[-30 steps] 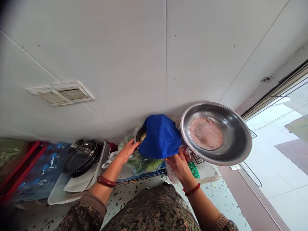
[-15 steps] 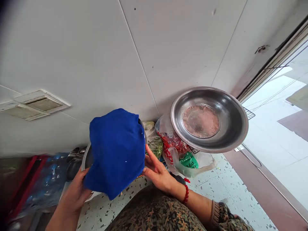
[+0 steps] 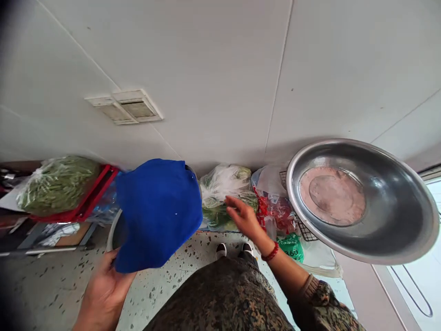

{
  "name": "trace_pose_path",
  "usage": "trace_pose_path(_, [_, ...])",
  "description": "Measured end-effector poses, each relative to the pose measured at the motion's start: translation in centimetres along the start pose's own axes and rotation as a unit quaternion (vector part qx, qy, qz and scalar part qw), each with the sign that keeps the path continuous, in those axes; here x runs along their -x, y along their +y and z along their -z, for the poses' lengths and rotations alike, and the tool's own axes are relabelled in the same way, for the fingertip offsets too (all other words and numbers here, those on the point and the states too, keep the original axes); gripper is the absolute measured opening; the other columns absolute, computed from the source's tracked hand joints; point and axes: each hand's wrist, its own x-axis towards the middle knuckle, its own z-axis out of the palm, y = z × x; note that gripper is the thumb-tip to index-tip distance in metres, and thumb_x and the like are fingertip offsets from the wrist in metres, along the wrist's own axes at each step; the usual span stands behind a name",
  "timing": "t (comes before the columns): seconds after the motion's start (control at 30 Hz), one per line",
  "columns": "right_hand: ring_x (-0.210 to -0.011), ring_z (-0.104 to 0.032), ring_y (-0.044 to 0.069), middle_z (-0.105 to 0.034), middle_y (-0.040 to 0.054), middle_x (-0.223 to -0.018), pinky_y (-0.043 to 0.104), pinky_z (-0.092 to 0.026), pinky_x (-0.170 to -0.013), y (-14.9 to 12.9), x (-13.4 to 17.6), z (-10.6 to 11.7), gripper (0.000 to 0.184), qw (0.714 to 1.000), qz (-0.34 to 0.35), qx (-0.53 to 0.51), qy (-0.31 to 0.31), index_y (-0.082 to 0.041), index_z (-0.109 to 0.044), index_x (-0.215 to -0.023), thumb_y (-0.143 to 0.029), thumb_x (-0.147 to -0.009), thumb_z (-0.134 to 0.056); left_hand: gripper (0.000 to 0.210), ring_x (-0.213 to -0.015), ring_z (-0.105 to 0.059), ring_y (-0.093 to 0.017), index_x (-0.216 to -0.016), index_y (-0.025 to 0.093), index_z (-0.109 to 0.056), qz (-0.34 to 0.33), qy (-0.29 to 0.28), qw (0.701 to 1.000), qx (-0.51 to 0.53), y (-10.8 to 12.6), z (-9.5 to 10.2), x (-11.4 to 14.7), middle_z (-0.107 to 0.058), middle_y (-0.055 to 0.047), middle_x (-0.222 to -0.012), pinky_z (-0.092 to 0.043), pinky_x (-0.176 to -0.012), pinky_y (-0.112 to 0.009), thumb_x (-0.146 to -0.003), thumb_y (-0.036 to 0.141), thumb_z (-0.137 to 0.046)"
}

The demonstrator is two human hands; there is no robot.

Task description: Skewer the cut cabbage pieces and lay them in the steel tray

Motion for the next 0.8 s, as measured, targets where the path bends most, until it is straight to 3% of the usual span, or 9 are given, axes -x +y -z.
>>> trace_pose_path(0.07, [-0.113, -0.062, 0.029, -0.071, 0.0068, -0.117, 0.050, -0.041, -0.106, 1.0, -1.7, 1.1, 0.034, 0.999, 0.006, 0.042, 0.033, -0.028, -0.071, -0.112, -0.033, -0.079, -0.071, 0.024, -0.066, -0.063, -0.017, -0.066, 0.024, -0.058, 0.000, 0.040, 0.999, 0.038, 0.5, 0.2, 0.1, -0.064, 0.005, -0.058, -0.054, -0.054, -0.021, -0.050, 0.023, -0.075])
trace_pose_path(0.13, [-0.115, -0.061, 0.031, -0.071, 0.0073, -0.114, 0.051, -0.036, -0.109, 1.4, -3.2, 1.3, 0.033, 0.997, 0.016, 0.072, 0.026, -0.028, -0.073, -0.106, -0.029, -0.073, -0.076, 0.025, -0.065, -0.063, -0.014, -0.072, 0.024, -0.061, -0.005, 0.068, 0.996, 0.065, 1.0, 0.4, 0.0, -0.068, 0.006, -0.064, -0.055, -0.057, -0.020, -0.050, 0.019, -0.073])
trace_pose_path(0.3, [-0.123, -0.054, 0.030, -0.066, 0.0036, -0.127, 0.045, -0.032, -0.112, 1.7, -5.7, -2.5, 0.060, 0.988, 0.061, 0.139, -0.031, -0.032, -0.070, -0.112, -0.021, -0.056, -0.085, 0.031, -0.064, -0.063, -0.011, -0.085, 0.023, -0.066, 0.003, 0.090, 0.991, 0.102, 2.1, 1.7, -1.1, -0.073, 0.006, -0.074, -0.055, -0.060, -0.018, -0.056, 0.012, -0.068])
trace_pose_path(0.37, [-0.116, -0.057, 0.029, -0.068, 0.0044, -0.121, 0.044, -0.036, -0.108, 1.9, -6.5, -3.9, 0.044, 0.982, 0.073, 0.174, -0.027, -0.031, -0.072, -0.105, -0.024, -0.063, -0.081, 0.027, -0.064, -0.062, -0.010, -0.080, 0.022, -0.064, 0.002, 0.089, 0.990, 0.110, 2.1, 2.3, -2.0, -0.073, 0.006, -0.075, -0.055, -0.059, -0.017, -0.056, 0.011, -0.067])
trace_pose_path(0.47, [-0.088, -0.062, 0.024, -0.071, 0.0056, -0.089, 0.037, -0.045, -0.089, 1.8, -7.5, -4.2, 0.009, 0.973, 0.076, 0.216, 0.008, -0.025, -0.070, -0.082, -0.032, -0.078, -0.067, 0.023, -0.064, -0.061, -0.009, -0.076, 0.020, -0.063, -0.003, 0.074, 0.991, 0.112, 1.9, 3.2, -3.4, -0.072, 0.005, -0.077, -0.054, -0.059, -0.016, -0.056, 0.011, -0.067])
trace_pose_path(0.53, [-0.072, -0.057, 0.019, -0.065, 0.0027, -0.071, 0.031, -0.045, -0.075, 0.8, -7.9, -3.5, 0.017, 0.967, 0.080, 0.239, 0.042, -0.023, -0.065, -0.073, -0.037, -0.083, -0.061, 0.027, -0.066, -0.062, -0.010, -0.083, 0.021, -0.065, -0.010, 0.059, 0.993, 0.106, 1.8, 3.5, -4.4, -0.072, 0.005, -0.078, -0.054, -0.061, -0.017, -0.057, 0.011, -0.067])
trace_pose_path(0.63, [-0.063, -0.049, 0.014, -0.056, -0.0017, -0.063, 0.026, -0.038, -0.062, -2.0, -8.0, -2.1, 0.027, 0.955, 0.091, 0.265, 0.095, -0.020, -0.061, -0.071, -0.041, -0.087, -0.055, 0.038, -0.070, -0.063, -0.010, -0.095, 0.023, -0.067, -0.015, 0.037, 0.994, 0.105, 1.7, 3.5, -5.5, -0.073, 0.005, -0.082, -0.053, -0.063, -0.018, -0.059, 0.011, -0.065])
trace_pose_path(0.8, [-0.053, -0.038, 0.010, -0.045, -0.0057, -0.056, 0.024, -0.027, -0.051, -7.5, -5.1, -0.8, 0.027, 0.946, 0.088, 0.288, 0.115, -0.019, -0.064, -0.070, -0.042, -0.082, -0.066, 0.044, -0.070, -0.062, -0.010, -0.100, 0.023, -0.069, 0.011, 0.037, 0.993, 0.112, 2.0, 3.2, -7.0, -0.073, 0.006, -0.081, -0.053, -0.065, -0.019, -0.058, 0.010, -0.066])
